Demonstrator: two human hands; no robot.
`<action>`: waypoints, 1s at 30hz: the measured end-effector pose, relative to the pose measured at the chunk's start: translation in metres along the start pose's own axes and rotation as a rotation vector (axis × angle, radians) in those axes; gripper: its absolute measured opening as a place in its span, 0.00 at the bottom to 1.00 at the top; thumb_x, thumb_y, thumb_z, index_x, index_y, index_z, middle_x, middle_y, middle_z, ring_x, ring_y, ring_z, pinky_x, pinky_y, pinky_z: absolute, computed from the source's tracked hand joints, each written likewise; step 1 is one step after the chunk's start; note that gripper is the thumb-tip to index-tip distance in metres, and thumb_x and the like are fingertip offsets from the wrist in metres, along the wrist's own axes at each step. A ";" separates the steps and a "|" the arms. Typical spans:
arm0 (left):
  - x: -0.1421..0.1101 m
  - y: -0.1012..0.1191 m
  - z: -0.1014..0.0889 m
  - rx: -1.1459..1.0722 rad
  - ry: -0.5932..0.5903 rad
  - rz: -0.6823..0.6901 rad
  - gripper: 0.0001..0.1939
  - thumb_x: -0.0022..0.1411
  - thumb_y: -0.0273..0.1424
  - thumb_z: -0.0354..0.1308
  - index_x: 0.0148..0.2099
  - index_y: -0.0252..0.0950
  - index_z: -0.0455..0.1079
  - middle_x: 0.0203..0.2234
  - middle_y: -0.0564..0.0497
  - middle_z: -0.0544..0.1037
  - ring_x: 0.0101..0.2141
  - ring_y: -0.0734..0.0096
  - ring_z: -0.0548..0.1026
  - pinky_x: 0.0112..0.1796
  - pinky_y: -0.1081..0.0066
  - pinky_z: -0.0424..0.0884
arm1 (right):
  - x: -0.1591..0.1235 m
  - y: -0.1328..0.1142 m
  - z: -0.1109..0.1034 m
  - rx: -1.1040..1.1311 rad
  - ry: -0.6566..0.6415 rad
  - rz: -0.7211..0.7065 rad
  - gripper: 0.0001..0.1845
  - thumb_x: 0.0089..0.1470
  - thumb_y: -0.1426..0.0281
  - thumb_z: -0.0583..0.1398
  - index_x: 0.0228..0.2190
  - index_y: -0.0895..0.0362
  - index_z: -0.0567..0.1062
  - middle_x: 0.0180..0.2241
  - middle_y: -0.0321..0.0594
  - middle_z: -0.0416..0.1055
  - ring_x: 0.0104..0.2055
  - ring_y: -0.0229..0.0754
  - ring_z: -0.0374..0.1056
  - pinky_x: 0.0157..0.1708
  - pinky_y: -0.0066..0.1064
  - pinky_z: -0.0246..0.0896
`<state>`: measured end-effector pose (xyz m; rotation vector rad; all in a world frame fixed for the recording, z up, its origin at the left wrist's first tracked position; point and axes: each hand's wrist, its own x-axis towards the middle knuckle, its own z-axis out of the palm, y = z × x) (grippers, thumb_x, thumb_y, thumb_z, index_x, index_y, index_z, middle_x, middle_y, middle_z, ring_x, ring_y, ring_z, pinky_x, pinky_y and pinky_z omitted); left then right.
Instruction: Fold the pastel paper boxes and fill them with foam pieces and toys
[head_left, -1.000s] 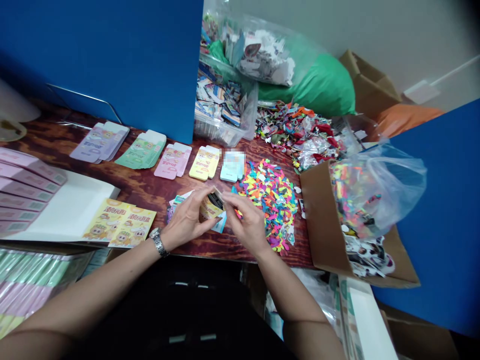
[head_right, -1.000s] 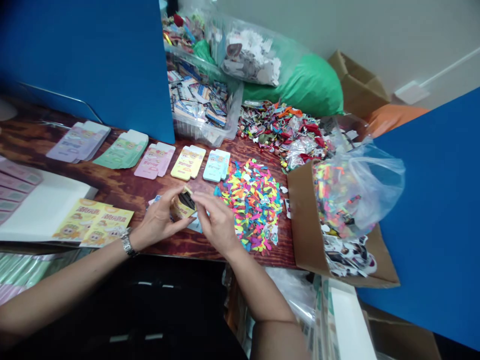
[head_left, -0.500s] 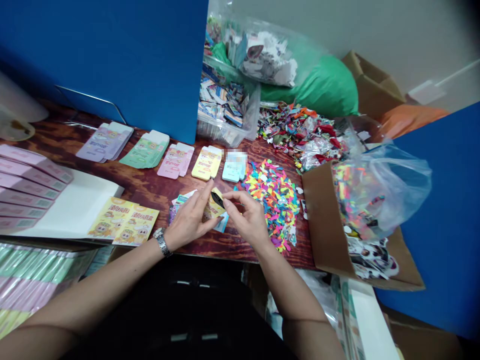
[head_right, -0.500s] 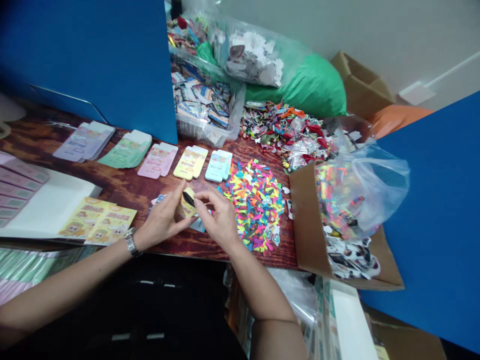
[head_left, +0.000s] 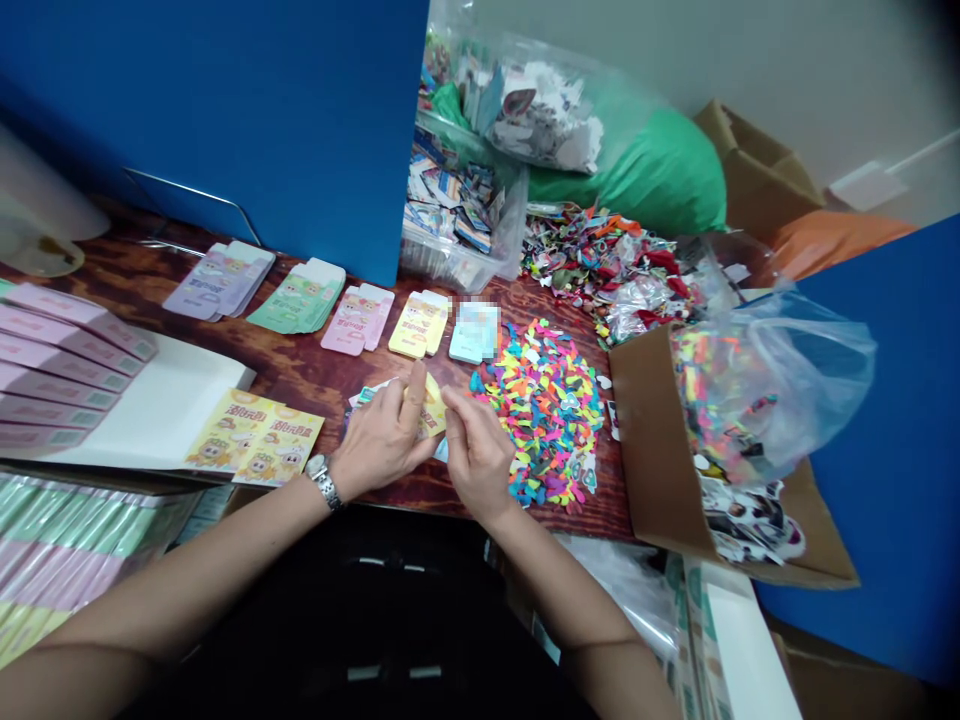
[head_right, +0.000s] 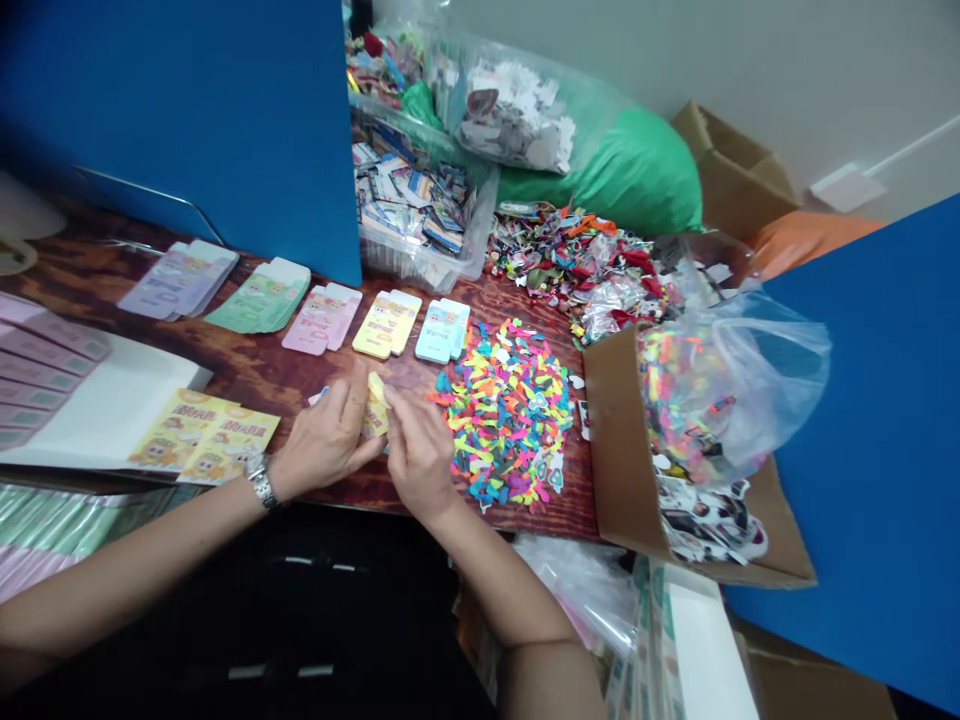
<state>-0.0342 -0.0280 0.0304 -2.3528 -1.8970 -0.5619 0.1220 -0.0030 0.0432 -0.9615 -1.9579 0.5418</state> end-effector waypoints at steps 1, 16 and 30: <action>-0.002 -0.001 -0.001 0.007 -0.019 -0.019 0.49 0.65 0.40 0.50 0.71 0.26 0.19 0.41 0.39 0.69 0.37 0.54 0.74 0.28 0.66 0.71 | -0.003 0.001 0.003 -0.005 -0.004 0.002 0.20 0.65 0.73 0.53 0.56 0.50 0.72 0.50 0.43 0.76 0.52 0.46 0.72 0.53 0.42 0.69; -0.053 -0.024 -0.030 -0.084 -0.068 -0.222 0.48 0.66 0.41 0.53 0.72 0.28 0.26 0.43 0.39 0.69 0.39 0.57 0.72 0.34 0.64 0.73 | 0.029 0.011 0.032 0.223 -0.485 -0.207 0.25 0.67 0.69 0.51 0.63 0.49 0.63 0.59 0.39 0.69 0.60 0.42 0.67 0.59 0.39 0.65; -0.079 -0.061 -0.043 0.411 -0.127 -0.238 0.30 0.65 0.34 0.54 0.66 0.28 0.57 0.57 0.28 0.67 0.55 0.28 0.64 0.52 0.31 0.57 | 0.159 0.112 0.069 -0.630 -0.834 0.065 0.53 0.49 0.54 0.68 0.67 0.57 0.52 0.68 0.52 0.51 0.68 0.62 0.46 0.64 0.55 0.45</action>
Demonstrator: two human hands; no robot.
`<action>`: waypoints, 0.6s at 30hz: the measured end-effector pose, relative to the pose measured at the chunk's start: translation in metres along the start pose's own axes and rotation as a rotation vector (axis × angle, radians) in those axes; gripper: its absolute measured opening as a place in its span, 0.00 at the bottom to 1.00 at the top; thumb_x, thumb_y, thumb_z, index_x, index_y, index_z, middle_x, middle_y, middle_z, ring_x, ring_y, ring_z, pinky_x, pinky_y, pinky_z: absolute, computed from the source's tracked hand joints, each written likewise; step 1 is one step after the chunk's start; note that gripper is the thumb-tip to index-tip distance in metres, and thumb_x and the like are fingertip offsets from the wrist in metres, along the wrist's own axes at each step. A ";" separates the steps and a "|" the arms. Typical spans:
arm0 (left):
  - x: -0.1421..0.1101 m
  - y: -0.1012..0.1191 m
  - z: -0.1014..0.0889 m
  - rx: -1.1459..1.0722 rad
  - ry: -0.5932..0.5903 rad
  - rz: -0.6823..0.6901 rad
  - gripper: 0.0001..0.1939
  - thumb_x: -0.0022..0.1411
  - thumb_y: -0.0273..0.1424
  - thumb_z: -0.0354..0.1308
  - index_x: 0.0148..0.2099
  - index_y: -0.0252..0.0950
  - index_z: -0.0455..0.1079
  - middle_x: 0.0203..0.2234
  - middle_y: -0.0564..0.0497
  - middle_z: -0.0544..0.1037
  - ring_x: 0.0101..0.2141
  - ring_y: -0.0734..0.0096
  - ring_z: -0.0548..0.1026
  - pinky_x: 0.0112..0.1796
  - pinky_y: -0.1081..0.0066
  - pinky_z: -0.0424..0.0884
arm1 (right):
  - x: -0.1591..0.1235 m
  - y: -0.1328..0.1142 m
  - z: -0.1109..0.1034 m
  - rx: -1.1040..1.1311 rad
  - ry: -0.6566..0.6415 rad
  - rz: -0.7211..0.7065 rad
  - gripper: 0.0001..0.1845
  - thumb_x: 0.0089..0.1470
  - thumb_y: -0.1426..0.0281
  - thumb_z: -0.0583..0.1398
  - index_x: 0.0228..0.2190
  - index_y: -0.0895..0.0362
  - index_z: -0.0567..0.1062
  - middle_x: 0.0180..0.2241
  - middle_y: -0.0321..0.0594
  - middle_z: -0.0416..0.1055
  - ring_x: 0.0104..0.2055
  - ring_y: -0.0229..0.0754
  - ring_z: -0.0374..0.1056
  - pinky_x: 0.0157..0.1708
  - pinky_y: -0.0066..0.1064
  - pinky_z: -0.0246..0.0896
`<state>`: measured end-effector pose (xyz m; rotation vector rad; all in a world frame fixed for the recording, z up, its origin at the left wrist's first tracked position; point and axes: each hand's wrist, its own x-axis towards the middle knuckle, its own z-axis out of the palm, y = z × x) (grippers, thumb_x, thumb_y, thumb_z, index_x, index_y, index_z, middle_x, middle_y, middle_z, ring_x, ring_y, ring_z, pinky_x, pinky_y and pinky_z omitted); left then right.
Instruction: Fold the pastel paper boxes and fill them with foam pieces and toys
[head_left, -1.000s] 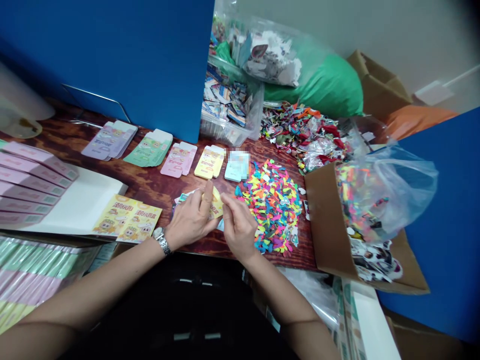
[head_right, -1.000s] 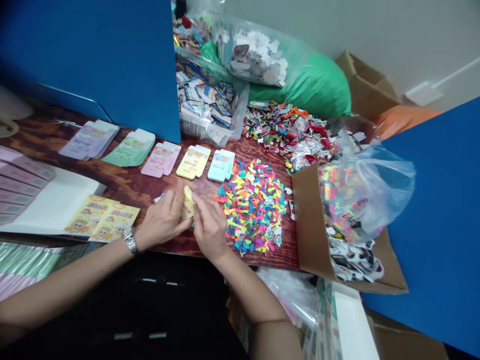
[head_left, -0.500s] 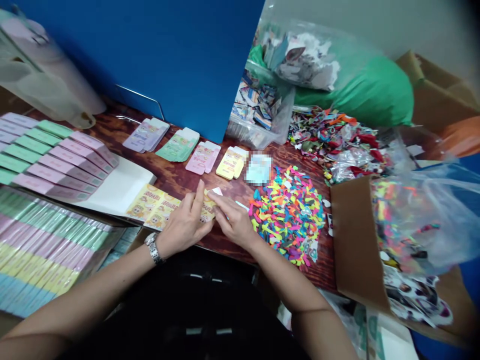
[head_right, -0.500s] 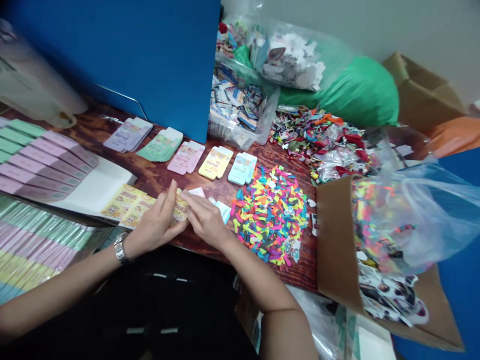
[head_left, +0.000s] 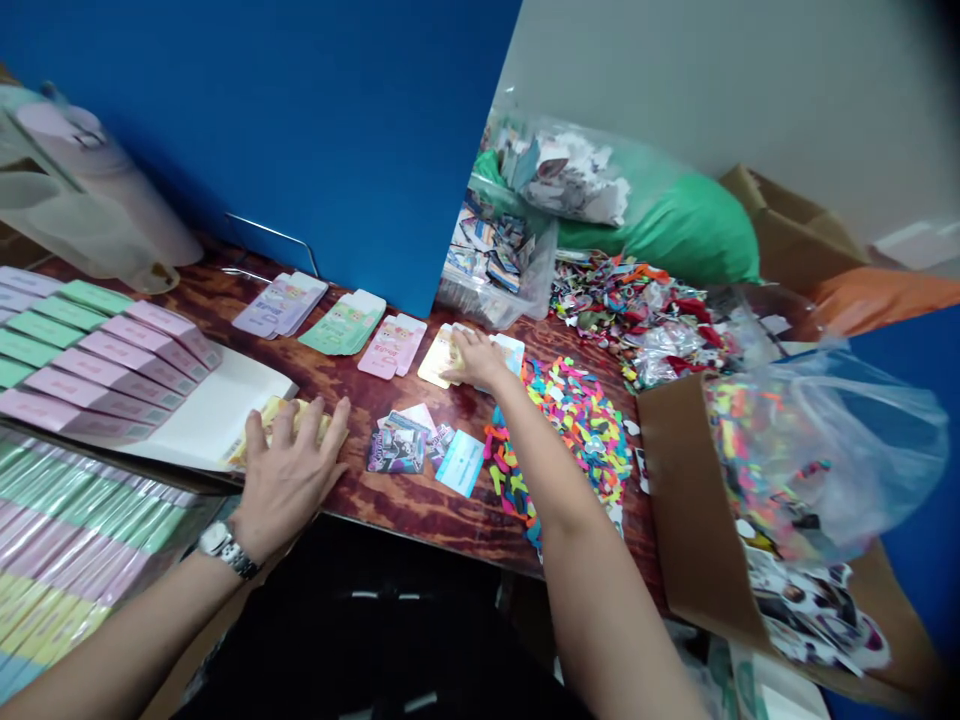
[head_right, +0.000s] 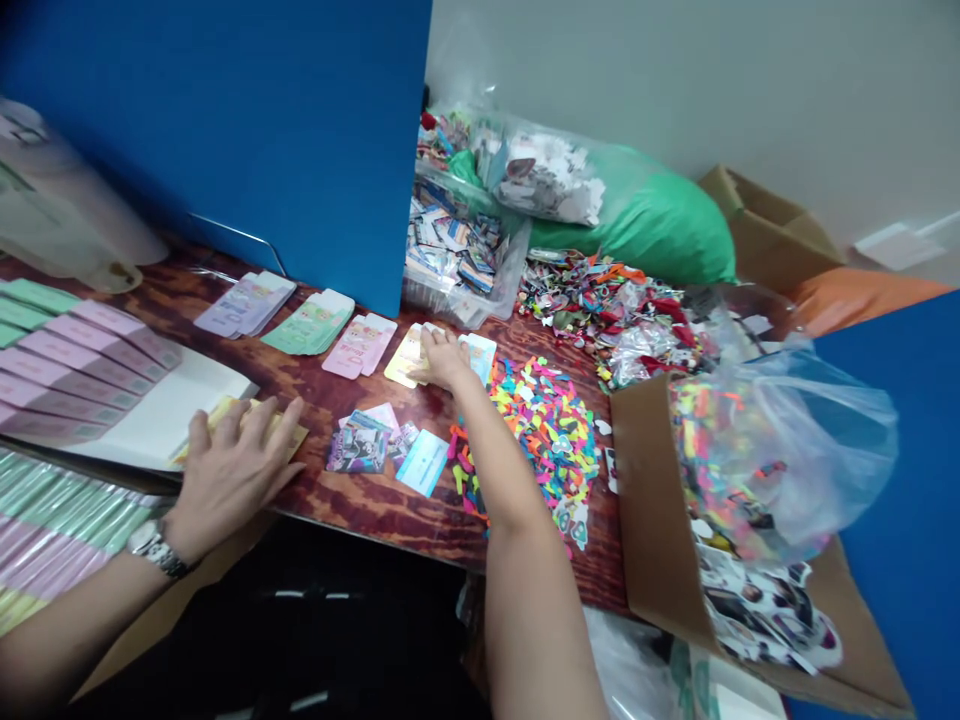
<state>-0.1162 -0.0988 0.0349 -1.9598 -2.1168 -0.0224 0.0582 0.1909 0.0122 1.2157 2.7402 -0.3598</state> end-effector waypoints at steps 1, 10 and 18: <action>0.002 0.001 -0.001 -0.037 0.017 0.008 0.32 0.65 0.36 0.55 0.67 0.28 0.56 0.58 0.27 0.66 0.56 0.27 0.63 0.53 0.31 0.56 | 0.002 0.000 0.002 -0.013 0.009 -0.011 0.53 0.48 0.54 0.68 0.67 0.57 0.52 0.67 0.53 0.53 0.67 0.62 0.48 0.64 0.55 0.45; 0.077 0.044 0.004 -0.647 0.289 -0.008 0.48 0.62 0.48 0.59 0.71 0.27 0.40 0.59 0.28 0.63 0.59 0.43 0.64 0.56 0.50 0.65 | -0.045 -0.024 -0.026 0.220 0.616 -0.144 0.15 0.62 0.71 0.54 0.47 0.55 0.77 0.42 0.44 0.77 0.54 0.51 0.60 0.58 0.44 0.57; 0.096 0.081 0.012 -0.733 0.307 -0.053 0.50 0.56 0.48 0.62 0.68 0.22 0.46 0.54 0.27 0.69 0.54 0.42 0.71 0.52 0.51 0.69 | -0.124 -0.058 -0.032 0.707 0.572 -0.190 0.12 0.60 0.67 0.59 0.46 0.51 0.76 0.41 0.40 0.74 0.44 0.41 0.71 0.45 0.35 0.71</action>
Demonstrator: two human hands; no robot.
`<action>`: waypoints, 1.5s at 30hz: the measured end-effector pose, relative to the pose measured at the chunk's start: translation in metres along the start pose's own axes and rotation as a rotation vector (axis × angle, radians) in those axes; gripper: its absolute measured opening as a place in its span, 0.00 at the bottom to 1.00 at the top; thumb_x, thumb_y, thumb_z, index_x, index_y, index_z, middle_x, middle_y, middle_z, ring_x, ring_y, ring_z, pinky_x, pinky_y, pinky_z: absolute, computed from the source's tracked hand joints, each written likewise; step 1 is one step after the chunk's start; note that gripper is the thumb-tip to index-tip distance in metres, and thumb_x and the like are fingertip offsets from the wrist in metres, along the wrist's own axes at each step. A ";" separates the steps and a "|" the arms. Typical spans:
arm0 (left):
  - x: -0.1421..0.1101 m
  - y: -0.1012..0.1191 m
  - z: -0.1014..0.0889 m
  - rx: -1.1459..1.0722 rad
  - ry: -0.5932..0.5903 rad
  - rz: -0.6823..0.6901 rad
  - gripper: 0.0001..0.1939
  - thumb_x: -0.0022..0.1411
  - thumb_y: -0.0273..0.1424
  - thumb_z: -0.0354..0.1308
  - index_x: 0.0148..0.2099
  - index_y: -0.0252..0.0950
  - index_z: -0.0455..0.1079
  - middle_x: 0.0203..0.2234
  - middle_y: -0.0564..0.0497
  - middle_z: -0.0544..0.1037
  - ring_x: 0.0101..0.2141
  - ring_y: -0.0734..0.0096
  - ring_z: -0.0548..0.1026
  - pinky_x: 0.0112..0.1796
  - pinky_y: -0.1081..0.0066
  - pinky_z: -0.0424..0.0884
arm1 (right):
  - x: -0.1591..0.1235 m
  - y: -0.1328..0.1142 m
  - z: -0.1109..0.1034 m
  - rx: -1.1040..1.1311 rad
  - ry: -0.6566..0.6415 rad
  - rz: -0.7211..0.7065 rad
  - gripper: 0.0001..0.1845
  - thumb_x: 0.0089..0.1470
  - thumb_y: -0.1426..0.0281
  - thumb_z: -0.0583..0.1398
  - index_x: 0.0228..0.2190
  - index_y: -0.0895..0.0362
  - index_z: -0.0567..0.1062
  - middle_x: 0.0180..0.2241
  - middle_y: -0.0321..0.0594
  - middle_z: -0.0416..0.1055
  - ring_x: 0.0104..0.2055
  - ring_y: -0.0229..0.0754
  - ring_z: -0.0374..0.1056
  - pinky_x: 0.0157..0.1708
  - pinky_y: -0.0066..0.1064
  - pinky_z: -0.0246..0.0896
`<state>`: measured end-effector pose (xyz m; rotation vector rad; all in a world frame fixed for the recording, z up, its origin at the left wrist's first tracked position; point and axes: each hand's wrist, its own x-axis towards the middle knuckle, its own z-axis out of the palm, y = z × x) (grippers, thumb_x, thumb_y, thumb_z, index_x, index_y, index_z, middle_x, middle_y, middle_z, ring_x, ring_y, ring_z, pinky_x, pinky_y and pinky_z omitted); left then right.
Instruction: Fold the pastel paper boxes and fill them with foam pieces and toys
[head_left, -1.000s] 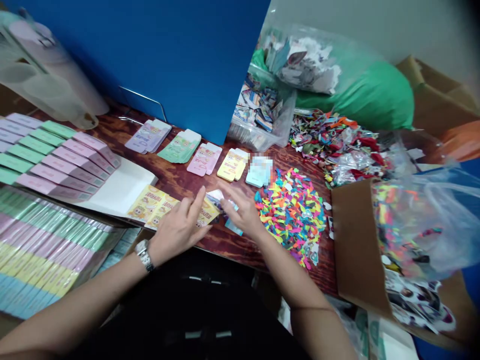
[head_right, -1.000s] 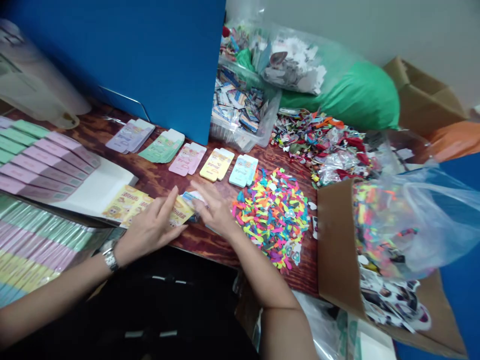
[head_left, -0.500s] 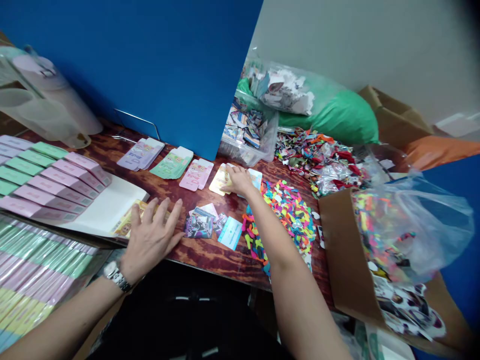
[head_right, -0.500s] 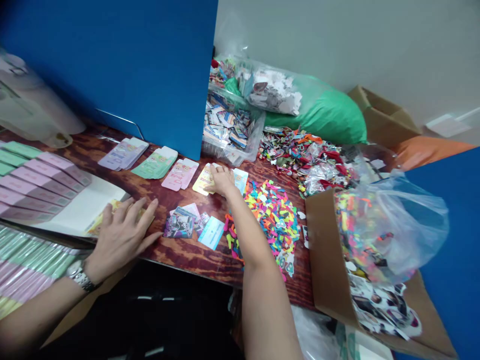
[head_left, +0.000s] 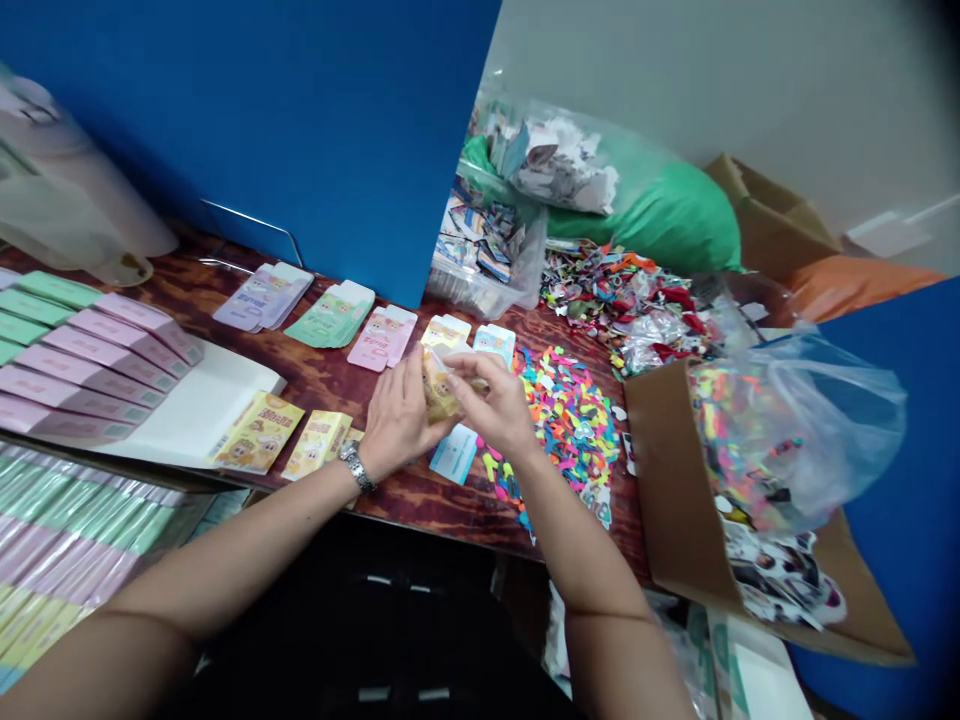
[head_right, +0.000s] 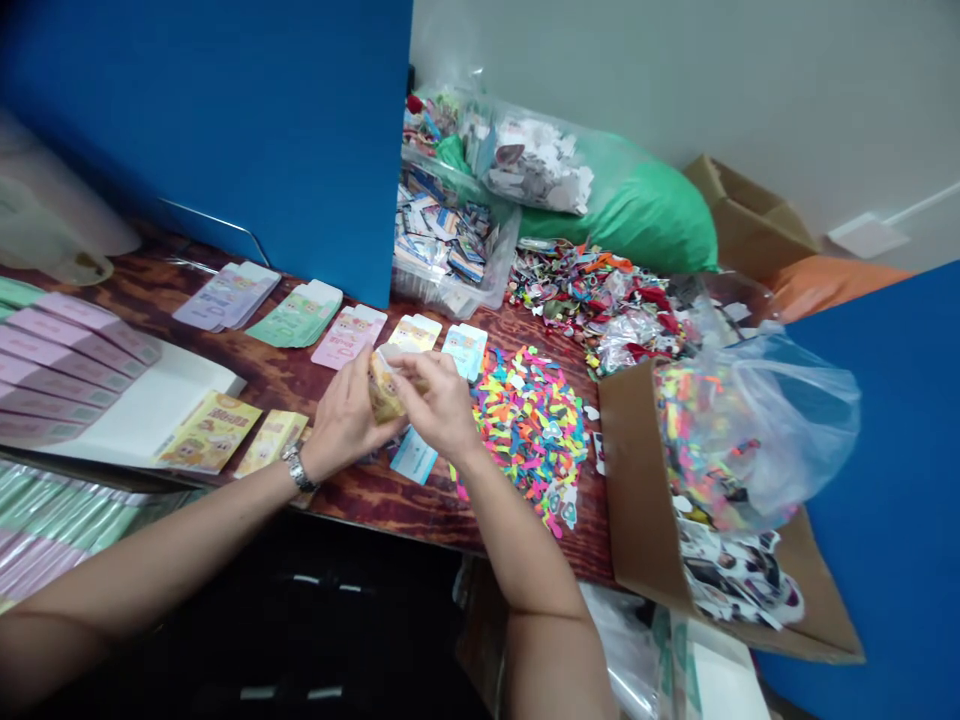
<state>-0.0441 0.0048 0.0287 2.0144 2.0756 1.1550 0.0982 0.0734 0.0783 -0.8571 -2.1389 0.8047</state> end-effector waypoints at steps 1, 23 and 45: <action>-0.003 0.000 -0.002 -0.041 -0.015 -0.031 0.45 0.57 0.47 0.62 0.66 0.25 0.50 0.53 0.30 0.71 0.52 0.45 0.73 0.49 0.54 0.72 | -0.005 -0.001 0.001 0.000 0.029 0.000 0.14 0.61 0.66 0.59 0.48 0.51 0.74 0.42 0.40 0.74 0.45 0.41 0.72 0.46 0.35 0.71; -0.025 -0.002 -0.030 0.002 -0.123 0.164 0.35 0.61 0.33 0.60 0.65 0.39 0.48 0.50 0.41 0.72 0.46 0.57 0.76 0.40 0.63 0.75 | -0.031 -0.010 0.011 0.521 0.023 0.373 0.12 0.60 0.60 0.59 0.39 0.54 0.76 0.36 0.37 0.77 0.37 0.40 0.73 0.37 0.31 0.73; -0.027 0.012 -0.040 0.283 -0.271 0.094 0.50 0.63 0.36 0.52 0.70 0.23 0.20 0.43 0.35 0.71 0.39 0.53 0.75 0.27 0.67 0.71 | -0.059 -0.025 0.037 -0.046 0.089 -0.134 0.25 0.64 0.73 0.54 0.62 0.51 0.66 0.59 0.40 0.68 0.62 0.45 0.65 0.62 0.44 0.63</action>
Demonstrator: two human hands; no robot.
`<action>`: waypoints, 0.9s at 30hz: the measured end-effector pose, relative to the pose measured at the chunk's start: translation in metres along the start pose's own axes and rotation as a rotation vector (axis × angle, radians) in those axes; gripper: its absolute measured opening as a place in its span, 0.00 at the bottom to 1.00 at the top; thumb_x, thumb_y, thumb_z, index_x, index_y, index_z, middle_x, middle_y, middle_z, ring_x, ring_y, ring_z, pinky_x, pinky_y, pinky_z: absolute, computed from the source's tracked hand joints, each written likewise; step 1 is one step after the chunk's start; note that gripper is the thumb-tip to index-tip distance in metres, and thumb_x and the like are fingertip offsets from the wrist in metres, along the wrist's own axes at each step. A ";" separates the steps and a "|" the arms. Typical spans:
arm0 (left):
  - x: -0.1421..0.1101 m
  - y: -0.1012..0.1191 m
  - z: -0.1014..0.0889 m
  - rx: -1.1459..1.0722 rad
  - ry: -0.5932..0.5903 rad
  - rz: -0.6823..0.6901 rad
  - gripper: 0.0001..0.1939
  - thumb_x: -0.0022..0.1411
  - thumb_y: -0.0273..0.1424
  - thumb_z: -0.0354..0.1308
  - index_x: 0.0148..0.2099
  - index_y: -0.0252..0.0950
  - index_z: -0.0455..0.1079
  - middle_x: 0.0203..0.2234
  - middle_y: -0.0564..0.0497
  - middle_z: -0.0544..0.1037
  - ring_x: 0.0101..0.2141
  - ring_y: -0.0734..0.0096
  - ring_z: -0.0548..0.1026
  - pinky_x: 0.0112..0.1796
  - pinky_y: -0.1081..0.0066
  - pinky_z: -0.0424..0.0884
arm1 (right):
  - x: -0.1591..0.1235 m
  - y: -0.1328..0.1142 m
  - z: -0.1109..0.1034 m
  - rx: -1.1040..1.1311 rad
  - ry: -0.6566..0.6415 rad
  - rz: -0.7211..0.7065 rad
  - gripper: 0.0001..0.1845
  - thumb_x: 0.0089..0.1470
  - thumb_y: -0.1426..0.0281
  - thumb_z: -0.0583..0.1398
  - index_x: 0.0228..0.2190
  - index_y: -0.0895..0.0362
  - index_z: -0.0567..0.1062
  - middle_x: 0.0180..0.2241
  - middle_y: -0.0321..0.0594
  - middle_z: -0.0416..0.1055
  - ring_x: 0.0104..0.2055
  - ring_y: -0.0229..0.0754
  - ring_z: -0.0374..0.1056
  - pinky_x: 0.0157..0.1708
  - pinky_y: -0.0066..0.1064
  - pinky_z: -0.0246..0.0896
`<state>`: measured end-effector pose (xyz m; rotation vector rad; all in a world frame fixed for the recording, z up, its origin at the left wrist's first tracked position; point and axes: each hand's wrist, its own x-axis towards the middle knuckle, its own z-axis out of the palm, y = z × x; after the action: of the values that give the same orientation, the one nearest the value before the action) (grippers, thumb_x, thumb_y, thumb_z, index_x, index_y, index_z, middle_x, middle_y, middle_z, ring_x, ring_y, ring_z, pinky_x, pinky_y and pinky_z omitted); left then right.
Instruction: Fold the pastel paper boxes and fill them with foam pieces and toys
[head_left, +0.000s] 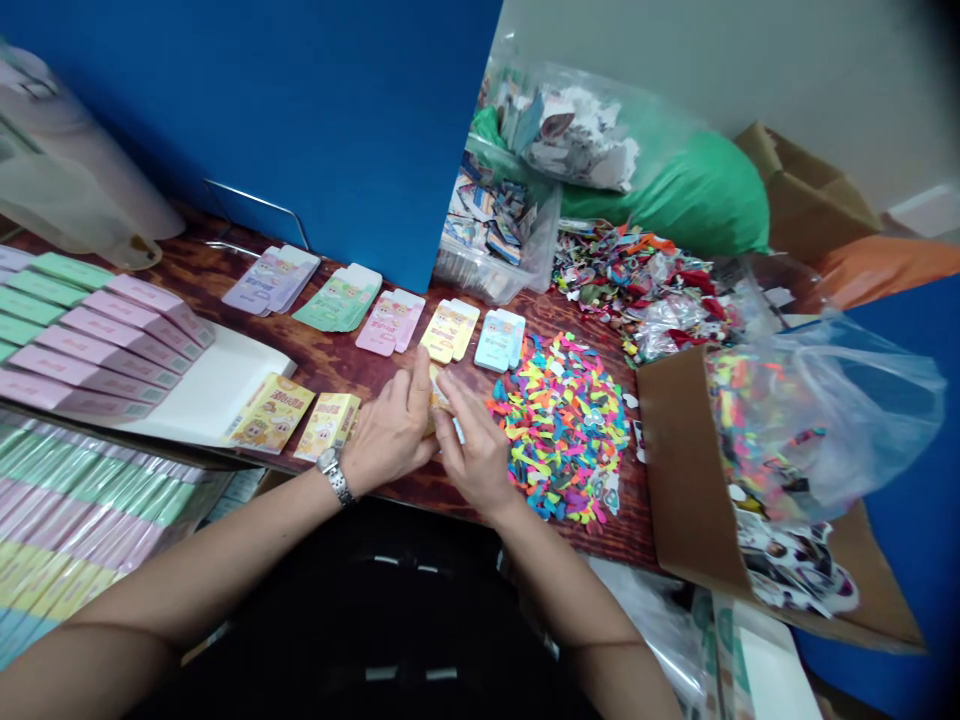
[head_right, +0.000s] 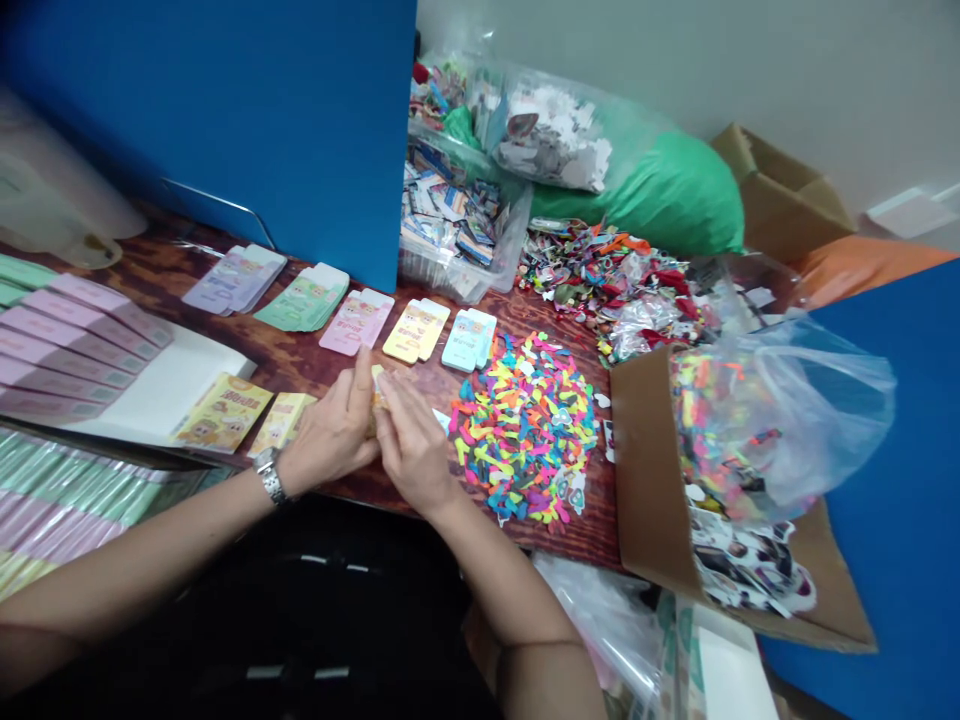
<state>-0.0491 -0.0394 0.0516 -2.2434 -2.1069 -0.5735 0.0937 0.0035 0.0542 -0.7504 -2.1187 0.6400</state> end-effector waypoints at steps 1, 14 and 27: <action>-0.004 -0.002 -0.001 -0.025 0.005 0.035 0.51 0.63 0.39 0.54 0.71 0.23 0.21 0.47 0.32 0.70 0.43 0.51 0.75 0.31 0.64 0.73 | 0.000 0.003 -0.005 0.027 -0.005 0.021 0.24 0.64 0.73 0.55 0.60 0.50 0.68 0.58 0.40 0.69 0.61 0.45 0.66 0.62 0.44 0.63; -0.047 -0.069 -0.006 0.035 -0.359 0.421 0.39 0.45 0.41 0.72 0.60 0.43 0.67 0.61 0.36 0.66 0.62 0.35 0.59 0.59 0.31 0.47 | -0.015 0.034 -0.023 0.174 0.187 0.422 0.14 0.61 0.65 0.58 0.47 0.52 0.77 0.47 0.42 0.77 0.48 0.46 0.75 0.48 0.39 0.72; -0.061 -0.129 -0.043 0.007 -0.290 0.373 0.36 0.60 0.51 0.57 0.66 0.43 0.60 0.60 0.36 0.66 0.63 0.42 0.59 0.61 0.38 0.50 | -0.011 0.037 -0.015 0.364 0.204 0.468 0.15 0.60 0.63 0.60 0.46 0.54 0.77 0.48 0.43 0.77 0.49 0.45 0.73 0.50 0.39 0.70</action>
<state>-0.1859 -0.0972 0.0445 -2.7594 -1.7047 -0.2330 0.1217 0.0244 0.0333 -1.0578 -1.5846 1.1110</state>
